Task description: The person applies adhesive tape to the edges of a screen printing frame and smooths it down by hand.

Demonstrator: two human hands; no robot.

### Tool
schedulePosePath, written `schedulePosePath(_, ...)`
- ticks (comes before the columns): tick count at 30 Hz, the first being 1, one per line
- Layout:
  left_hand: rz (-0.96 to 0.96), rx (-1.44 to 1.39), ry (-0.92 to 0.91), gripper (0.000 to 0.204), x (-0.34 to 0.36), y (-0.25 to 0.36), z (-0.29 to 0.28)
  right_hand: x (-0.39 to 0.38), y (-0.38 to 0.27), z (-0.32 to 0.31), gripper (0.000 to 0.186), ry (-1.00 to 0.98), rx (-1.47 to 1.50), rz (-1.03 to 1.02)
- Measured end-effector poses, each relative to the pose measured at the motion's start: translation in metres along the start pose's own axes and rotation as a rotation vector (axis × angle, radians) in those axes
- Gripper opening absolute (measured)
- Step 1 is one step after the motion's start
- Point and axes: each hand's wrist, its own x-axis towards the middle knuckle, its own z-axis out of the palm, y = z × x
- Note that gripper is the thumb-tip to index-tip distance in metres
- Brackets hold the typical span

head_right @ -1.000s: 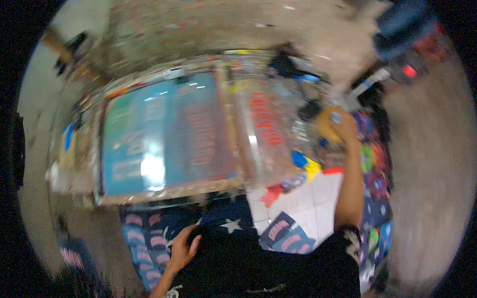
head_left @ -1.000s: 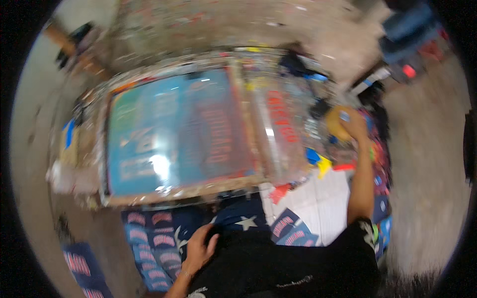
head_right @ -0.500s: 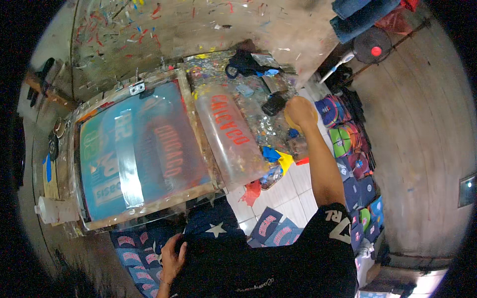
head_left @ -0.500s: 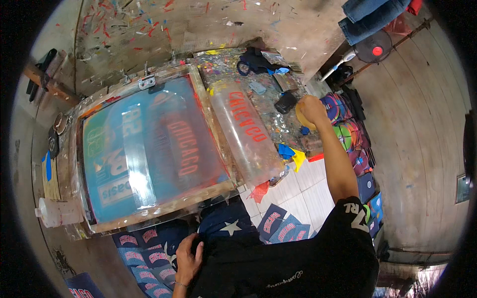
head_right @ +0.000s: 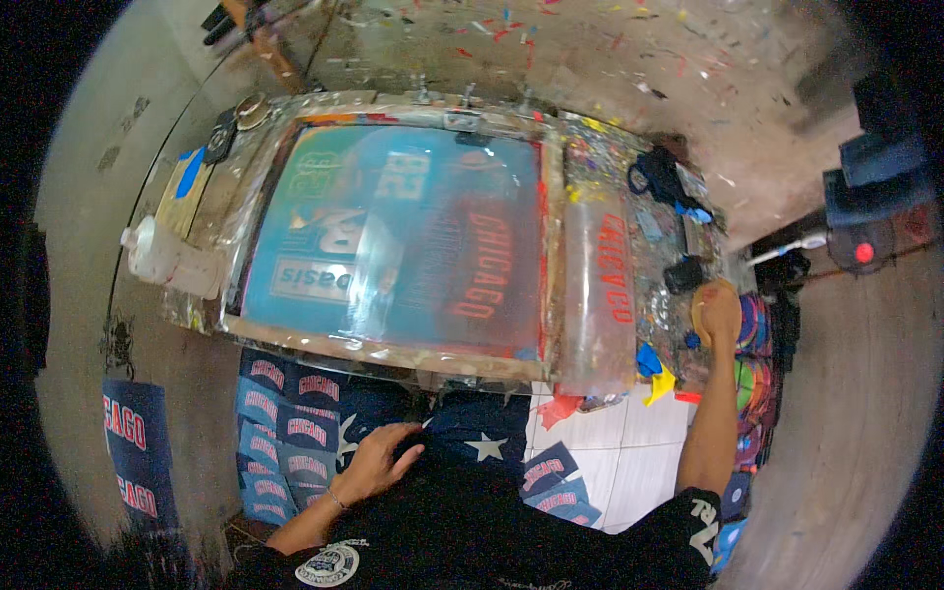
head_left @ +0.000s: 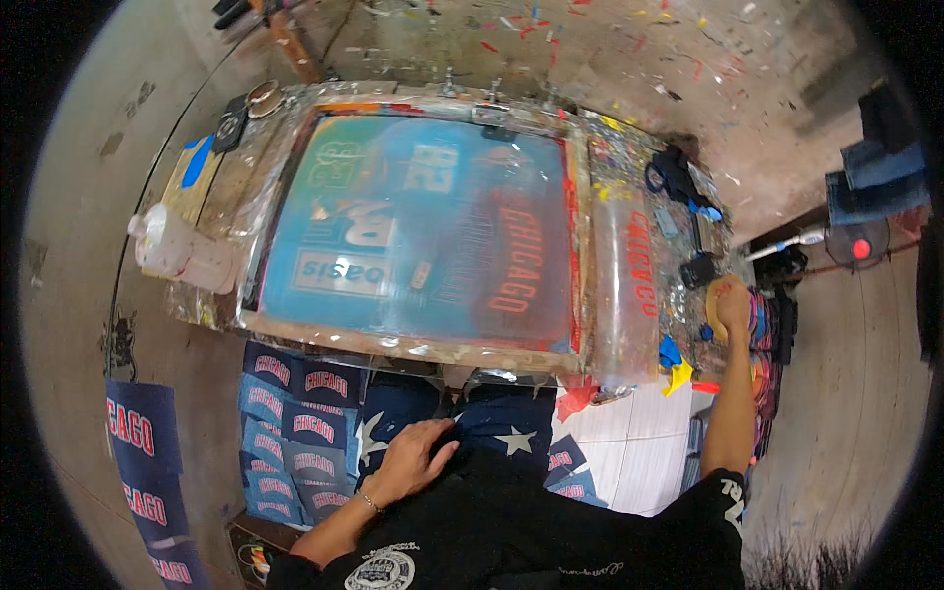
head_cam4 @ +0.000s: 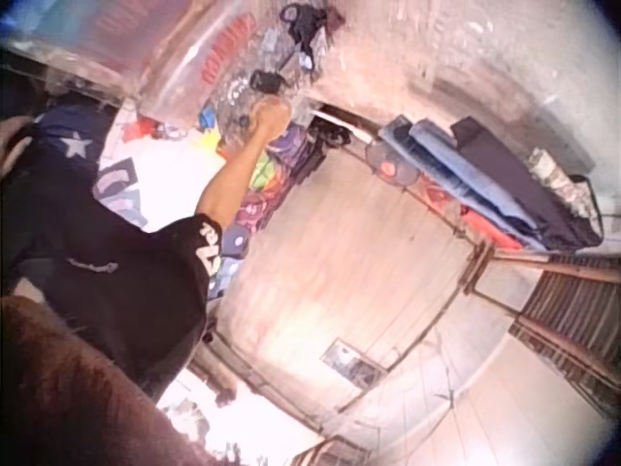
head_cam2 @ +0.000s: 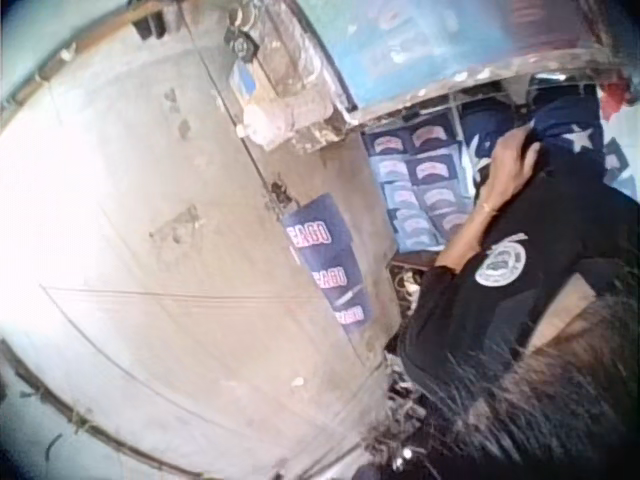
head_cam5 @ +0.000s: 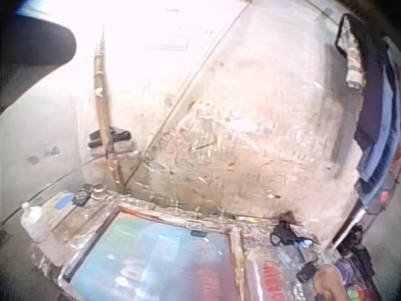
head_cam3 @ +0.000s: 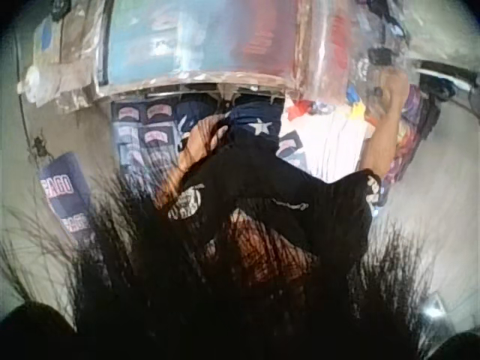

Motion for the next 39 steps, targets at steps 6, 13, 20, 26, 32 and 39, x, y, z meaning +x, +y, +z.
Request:
schedulePosePath(6, 0.154, -0.07, 0.01, 0.035, 0.013, 0.032, -0.009, 0.008, 0.062, -0.06, 0.011, -0.022, 0.411, -0.088)
schedulePosePath(13, 0.588, -0.486, 0.122, 0.055, 0.067, 0.132, 0.004, -0.154, -0.101, -0.186, 0.002, -0.133, 0.783, 0.124)
schedulePosePath(20, 0.502, -0.509, -0.071, 0.065, 0.057, 0.129, 0.021, -0.318, -0.211, -0.126, 0.007, -0.657, 1.249, 0.305)
schedulePosePath(26, 0.288, -0.27, -0.197, 0.056, 0.011, 0.076, 0.029, -0.354, -0.254, -0.103, 0.009, -0.815, 1.437, 0.448)
schedulePosePath(32, 0.255, -0.226, -0.109, 0.037, 0.022, 0.065, 0.032, -0.338, -0.263, -0.088, 0.011, -0.77, 1.424, 0.32)
schedulePosePath(39, 0.121, -0.261, 0.12, 0.02, 0.027, 0.06, 0.028, -0.33, -0.292, -0.087, 0.083, -0.773, 1.57, 0.293)
